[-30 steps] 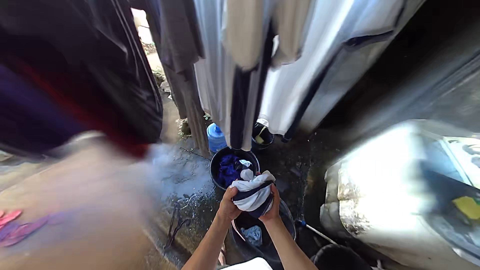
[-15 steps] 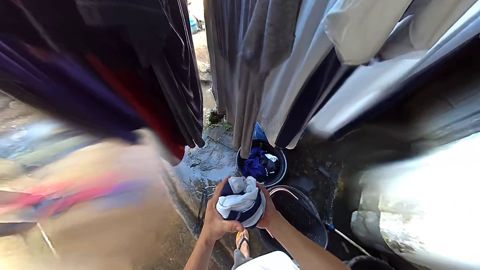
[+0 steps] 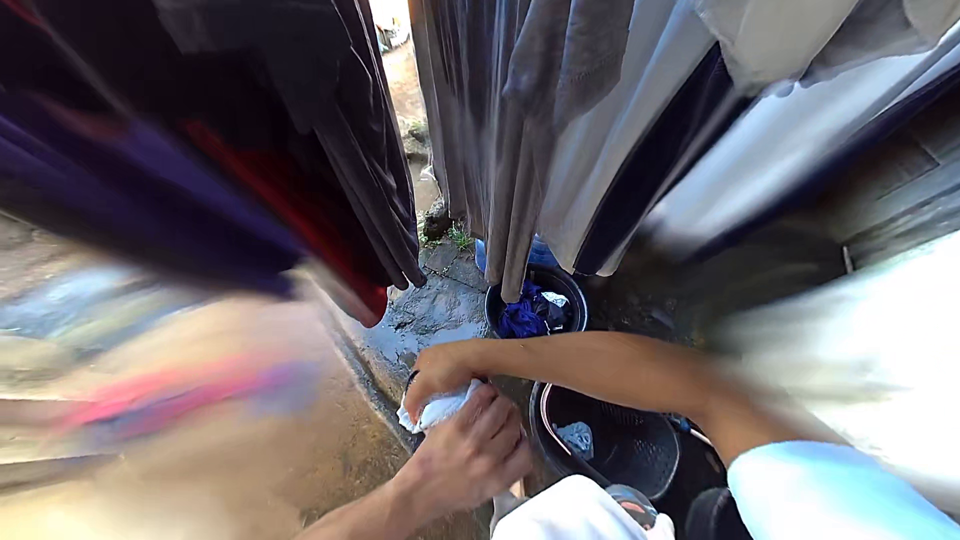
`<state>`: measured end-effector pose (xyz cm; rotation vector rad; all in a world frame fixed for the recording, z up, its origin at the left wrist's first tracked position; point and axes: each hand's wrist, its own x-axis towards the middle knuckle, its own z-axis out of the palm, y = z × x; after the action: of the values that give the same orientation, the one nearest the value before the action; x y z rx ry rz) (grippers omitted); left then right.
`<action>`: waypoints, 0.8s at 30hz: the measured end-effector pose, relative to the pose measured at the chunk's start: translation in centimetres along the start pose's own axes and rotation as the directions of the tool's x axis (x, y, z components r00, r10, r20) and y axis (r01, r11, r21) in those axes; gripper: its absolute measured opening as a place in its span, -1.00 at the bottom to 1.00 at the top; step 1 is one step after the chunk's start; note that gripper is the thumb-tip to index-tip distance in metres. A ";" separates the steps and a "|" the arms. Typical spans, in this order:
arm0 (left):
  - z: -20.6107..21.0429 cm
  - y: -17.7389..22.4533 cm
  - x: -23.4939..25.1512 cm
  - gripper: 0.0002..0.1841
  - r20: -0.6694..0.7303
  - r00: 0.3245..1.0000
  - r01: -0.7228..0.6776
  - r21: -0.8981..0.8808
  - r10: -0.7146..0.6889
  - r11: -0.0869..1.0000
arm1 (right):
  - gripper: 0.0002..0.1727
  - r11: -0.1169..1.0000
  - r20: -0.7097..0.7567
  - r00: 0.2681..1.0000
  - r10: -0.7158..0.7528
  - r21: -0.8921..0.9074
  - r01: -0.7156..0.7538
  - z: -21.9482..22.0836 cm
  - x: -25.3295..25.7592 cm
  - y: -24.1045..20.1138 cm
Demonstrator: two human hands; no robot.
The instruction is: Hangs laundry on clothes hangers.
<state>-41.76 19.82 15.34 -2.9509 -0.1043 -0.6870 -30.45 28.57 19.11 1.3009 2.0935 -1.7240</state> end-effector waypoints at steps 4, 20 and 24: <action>4.2 -2.1 -0.3 -0.81 0.213 0.977 -0.021 0.176 -0.017 0.984 | -0.54 0.944 -0.151 0.987 0.056 -0.313 -0.101 0.1 2.8 -0.9; 8.2 -6.2 -1.1 -0.58 0.769 0.305 0.829 0.075 -0.562 0.554 | -0.74 0.909 -0.472 0.875 0.106 -0.310 -0.278 1.1 9.3 1.3; 9.9 -6.4 -3.1 -0.72 0.623 0.674 0.435 0.101 -0.398 0.895 | -0.70 0.935 -0.546 0.838 0.026 -0.283 -0.214 0.2 9.2 3.2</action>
<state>-40.78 27.29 5.73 -3.0881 -0.8532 0.3351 -34.06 33.08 11.27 1.9066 2.3649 -0.9499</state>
